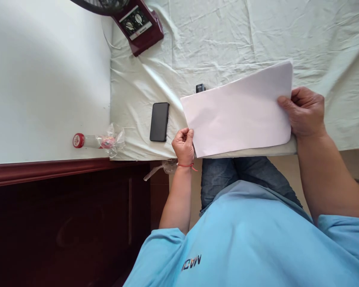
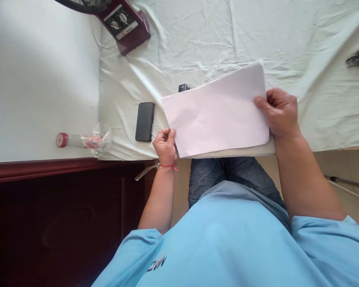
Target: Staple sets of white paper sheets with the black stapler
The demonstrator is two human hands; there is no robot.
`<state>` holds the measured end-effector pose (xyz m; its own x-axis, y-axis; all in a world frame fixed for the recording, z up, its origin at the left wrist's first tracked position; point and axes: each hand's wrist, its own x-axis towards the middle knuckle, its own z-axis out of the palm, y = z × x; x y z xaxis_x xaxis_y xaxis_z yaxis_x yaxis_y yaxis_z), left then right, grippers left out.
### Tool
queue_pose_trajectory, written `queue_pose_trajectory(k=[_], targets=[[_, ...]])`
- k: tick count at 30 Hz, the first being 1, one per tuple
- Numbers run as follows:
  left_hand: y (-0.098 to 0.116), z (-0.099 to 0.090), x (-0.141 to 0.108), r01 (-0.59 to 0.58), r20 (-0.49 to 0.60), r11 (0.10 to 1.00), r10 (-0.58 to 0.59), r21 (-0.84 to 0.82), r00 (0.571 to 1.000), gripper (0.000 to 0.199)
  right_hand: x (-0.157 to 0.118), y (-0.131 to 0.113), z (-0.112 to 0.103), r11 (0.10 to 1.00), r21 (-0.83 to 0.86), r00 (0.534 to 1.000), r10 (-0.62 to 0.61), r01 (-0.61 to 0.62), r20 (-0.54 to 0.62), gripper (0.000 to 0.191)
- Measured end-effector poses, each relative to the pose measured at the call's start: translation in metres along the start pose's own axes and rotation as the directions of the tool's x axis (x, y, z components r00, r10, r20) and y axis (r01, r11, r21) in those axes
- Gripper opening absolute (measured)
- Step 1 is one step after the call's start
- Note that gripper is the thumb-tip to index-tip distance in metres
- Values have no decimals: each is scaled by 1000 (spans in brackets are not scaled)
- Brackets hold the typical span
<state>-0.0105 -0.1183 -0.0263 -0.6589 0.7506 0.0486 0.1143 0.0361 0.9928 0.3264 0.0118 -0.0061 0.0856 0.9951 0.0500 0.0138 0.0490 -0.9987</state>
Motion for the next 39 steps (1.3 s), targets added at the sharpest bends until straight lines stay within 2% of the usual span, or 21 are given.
queue_pose_trajectory(k=[2, 7, 10, 13, 18, 24, 27, 33, 35, 39], targets=[[3, -1, -1, 16, 44, 1000, -15, -8, 999, 46, 2, 2, -1, 1000, 14, 1000, -21, 22, -15, 62], [10, -6, -6, 27, 286, 998, -12, -48, 958, 46, 4, 5, -2, 999, 23, 999, -37, 38, -22, 57], [8, -9, -5, 36, 274, 999, -31, -13, 961, 46, 4, 3, -1, 999, 19, 999, -26, 26, -25, 59], [7, -8, -3, 58, 239, 998, -58, 7, 969, 57, 4, 1, 0, 1000, 11, 999, -26, 26, -46, 63], [11, -8, -3, -19, 207, 998, 8, 53, 978, 69, 4, -1, 0, 999, -34, 1000, 0, -1, -17, 63], [17, -9, -6, 42, 360, 999, -37, -5, 932, 54, 8, -1, 1, 998, -54, 994, -43, 38, -101, 59], [17, -8, -6, 56, 323, 998, -58, 16, 944, 55, 9, -2, 2, 997, -58, 993, -53, 47, -108, 64], [16, -7, -6, -19, 237, 997, 2, 71, 972, 69, 8, -3, 2, 995, -32, 993, -94, 92, -70, 75], [17, -9, -6, -8, 257, 999, -3, 44, 966, 66, 7, -4, 2, 995, -29, 993, -99, 98, -63, 76], [16, -12, -5, 52, 365, 997, -31, -48, 931, 49, 7, -6, 2, 991, -65, 992, -118, 114, -53, 76]])
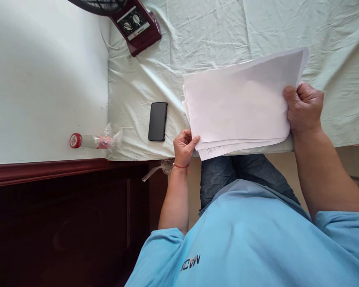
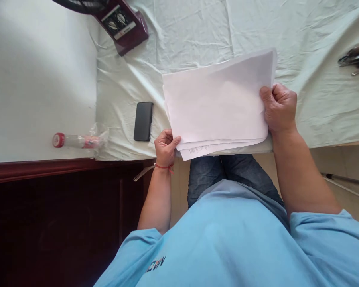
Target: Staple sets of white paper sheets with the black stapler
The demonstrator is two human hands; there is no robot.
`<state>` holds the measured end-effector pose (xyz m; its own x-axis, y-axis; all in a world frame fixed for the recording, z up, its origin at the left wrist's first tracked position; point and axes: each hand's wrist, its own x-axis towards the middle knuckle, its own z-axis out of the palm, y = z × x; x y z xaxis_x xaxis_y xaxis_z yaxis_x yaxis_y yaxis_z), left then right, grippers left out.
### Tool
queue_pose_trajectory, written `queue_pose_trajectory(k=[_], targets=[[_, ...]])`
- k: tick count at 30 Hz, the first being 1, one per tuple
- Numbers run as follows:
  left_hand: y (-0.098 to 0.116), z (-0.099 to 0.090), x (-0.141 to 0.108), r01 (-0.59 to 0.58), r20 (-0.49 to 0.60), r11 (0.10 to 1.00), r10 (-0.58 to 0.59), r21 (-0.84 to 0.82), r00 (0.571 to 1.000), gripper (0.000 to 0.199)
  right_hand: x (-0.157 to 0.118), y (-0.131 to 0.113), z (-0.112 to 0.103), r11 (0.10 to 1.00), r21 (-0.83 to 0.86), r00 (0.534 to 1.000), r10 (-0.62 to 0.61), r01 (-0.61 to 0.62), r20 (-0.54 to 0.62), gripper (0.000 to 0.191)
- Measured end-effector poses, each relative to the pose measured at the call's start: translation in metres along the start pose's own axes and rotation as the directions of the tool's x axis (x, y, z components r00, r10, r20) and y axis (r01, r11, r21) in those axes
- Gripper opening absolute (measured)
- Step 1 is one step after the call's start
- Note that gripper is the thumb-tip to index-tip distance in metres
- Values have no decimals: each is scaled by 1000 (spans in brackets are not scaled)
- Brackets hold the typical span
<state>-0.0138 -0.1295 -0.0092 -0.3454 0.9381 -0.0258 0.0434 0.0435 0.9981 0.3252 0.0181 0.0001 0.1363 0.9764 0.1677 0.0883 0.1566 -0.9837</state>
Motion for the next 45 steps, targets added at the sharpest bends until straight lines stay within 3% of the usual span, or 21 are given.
queue_pose_trajectory(k=[5, 10, 17, 23, 28, 35, 45], targets=[[-1, 2, 1, 27, -46, 999, -25, 37, 999, 51, 0, -2, 0, 1000, -5, 1000, 3, -3, 1, 77], [1, 4, 2, -17, -93, 994, 27, 107, 995, 68, 0, 1, -1, 999, -31, 1000, -15, 14, -13, 81], [4, 1, 2, 52, 102, 999, -53, 12, 993, 48, 2, 1, -1, 999, -24, 998, -49, 48, -36, 81], [0, 2, 2, 20, -7, 994, -20, 110, 1000, 48, 1, 2, -1, 998, -27, 998, -54, 54, -31, 82], [3, 3, 1, -8, -56, 986, 18, 165, 998, 66, 2, 7, -4, 998, -19, 998, -55, 55, -18, 81], [-1, 5, 2, -24, -56, 999, 26, 33, 998, 50, 2, 4, -2, 997, -17, 997, -70, 70, -25, 81], [2, 5, 4, -51, -110, 988, 67, 144, 992, 69, 2, 12, -4, 997, -21, 997, -70, 69, -23, 78]])
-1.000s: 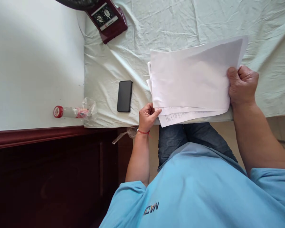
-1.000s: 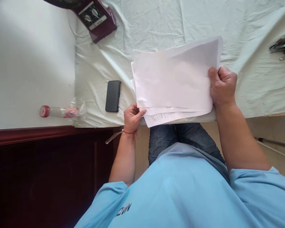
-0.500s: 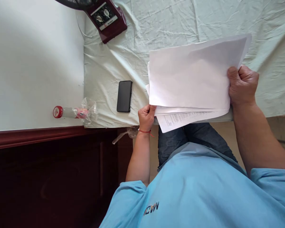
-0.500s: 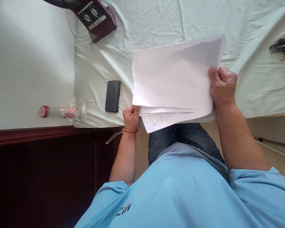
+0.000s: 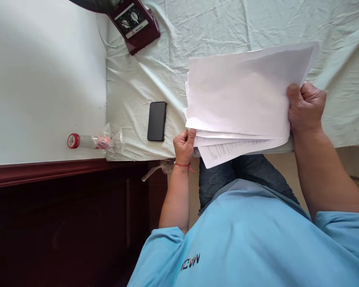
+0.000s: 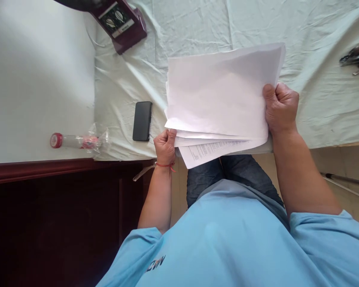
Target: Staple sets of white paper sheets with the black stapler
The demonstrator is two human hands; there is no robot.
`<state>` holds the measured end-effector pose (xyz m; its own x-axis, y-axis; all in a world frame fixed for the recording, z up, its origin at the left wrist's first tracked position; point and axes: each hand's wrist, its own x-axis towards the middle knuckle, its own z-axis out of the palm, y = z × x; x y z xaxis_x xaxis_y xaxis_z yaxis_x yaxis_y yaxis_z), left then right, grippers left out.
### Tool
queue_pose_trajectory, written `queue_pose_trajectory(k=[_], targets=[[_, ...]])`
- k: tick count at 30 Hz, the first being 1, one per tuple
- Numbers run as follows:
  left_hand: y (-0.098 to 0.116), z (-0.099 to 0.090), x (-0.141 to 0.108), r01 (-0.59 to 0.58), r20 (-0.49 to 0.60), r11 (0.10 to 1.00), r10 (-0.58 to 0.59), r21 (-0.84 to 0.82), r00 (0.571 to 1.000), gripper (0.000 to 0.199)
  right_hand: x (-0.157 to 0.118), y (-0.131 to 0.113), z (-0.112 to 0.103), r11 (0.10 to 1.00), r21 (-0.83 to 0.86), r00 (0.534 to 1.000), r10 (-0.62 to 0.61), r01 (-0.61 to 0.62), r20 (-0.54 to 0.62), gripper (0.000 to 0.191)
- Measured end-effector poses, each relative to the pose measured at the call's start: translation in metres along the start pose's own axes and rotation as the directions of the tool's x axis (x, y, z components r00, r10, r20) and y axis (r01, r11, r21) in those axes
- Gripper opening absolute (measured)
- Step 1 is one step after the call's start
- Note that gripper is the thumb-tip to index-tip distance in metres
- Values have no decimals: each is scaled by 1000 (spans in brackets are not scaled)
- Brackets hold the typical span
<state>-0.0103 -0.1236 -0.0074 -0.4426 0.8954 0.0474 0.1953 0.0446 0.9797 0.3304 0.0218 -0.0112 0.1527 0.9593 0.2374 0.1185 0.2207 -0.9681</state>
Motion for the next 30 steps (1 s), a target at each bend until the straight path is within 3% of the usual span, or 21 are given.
queue_pose_trajectory(k=[3, 5, 8, 16, 21, 27, 30], targets=[[2, -2, 0, 28, 57, 999, -26, -26, 998, 61, 1, -1, 1, 1000, -3, 1000, 7, -7, -11, 77], [4, -4, -1, 67, 162, 996, -57, -58, 985, 48, 1, -1, 2, 1000, -14, 1000, 1, -2, -26, 79], [5, -5, -1, 122, 278, 990, -100, -63, 955, 46, 3, -1, 3, 1000, -14, 998, -6, 5, -56, 81], [3, -3, 1, 76, 181, 997, -81, 34, 980, 37, 2, -4, 2, 1000, 14, 999, -1, 1, -46, 80], [2, -3, 0, 92, 120, 996, -93, 14, 988, 57, 2, -5, 2, 1000, -6, 999, -4, 4, -39, 81], [6, -12, 1, 161, 341, 986, -133, -54, 931, 42, 3, -8, 3, 999, 30, 997, -22, 24, -73, 87], [7, -12, 3, 139, 339, 990, -136, 15, 931, 36, 4, -7, 4, 997, 64, 997, -29, 34, -78, 86]])
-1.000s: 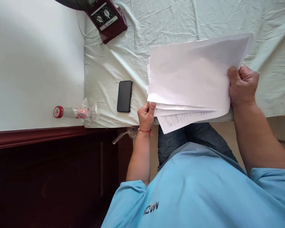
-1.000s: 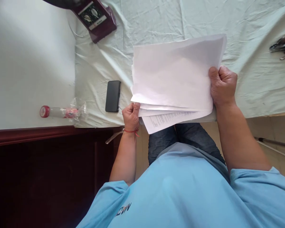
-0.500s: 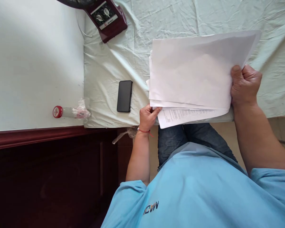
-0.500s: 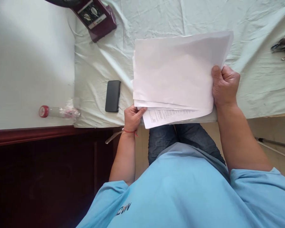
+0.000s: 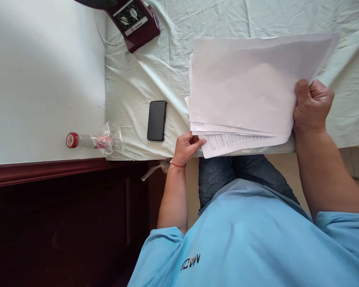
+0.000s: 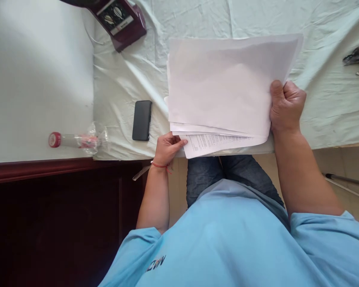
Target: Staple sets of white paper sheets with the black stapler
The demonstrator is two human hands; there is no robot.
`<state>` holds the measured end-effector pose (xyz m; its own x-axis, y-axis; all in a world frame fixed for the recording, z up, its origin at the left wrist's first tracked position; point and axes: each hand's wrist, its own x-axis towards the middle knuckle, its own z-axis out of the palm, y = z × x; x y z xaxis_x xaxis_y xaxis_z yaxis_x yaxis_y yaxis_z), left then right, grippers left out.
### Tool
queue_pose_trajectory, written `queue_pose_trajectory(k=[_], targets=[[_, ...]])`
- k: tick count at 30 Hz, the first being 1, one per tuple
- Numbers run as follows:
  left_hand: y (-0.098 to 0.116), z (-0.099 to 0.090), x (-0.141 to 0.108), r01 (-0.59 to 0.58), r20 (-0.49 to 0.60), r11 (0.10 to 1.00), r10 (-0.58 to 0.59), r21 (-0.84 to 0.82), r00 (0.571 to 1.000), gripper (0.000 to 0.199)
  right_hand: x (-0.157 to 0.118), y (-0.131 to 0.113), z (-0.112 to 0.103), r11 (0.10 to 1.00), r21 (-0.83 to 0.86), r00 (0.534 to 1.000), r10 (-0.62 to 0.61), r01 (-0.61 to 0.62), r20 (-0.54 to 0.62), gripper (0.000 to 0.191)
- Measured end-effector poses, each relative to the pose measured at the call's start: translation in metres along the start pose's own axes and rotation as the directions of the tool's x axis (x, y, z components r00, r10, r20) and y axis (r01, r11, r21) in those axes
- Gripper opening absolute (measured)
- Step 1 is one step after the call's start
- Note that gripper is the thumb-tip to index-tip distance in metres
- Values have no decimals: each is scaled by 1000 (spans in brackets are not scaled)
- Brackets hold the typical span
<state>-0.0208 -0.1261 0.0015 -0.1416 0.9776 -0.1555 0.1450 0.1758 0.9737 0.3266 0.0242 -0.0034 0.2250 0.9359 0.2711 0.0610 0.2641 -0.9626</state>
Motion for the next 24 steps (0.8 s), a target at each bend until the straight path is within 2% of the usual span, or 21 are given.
queue_pose_trajectory(k=[6, 17, 24], targets=[[-2, 6, 3, -31, -125, 998, 37, 48, 991, 35, 1, 2, 1, 1000, 19, 1000, 9, -9, -15, 85], [3, 7, 3, -56, -213, 996, 69, 65, 975, 65, 0, 5, -1, 999, -14, 999, 48, -48, -23, 86], [0, 0, 0, -47, -91, 999, 45, -12, 995, 47, -2, 0, 3, 992, 119, 999, 51, -50, -7, 69]])
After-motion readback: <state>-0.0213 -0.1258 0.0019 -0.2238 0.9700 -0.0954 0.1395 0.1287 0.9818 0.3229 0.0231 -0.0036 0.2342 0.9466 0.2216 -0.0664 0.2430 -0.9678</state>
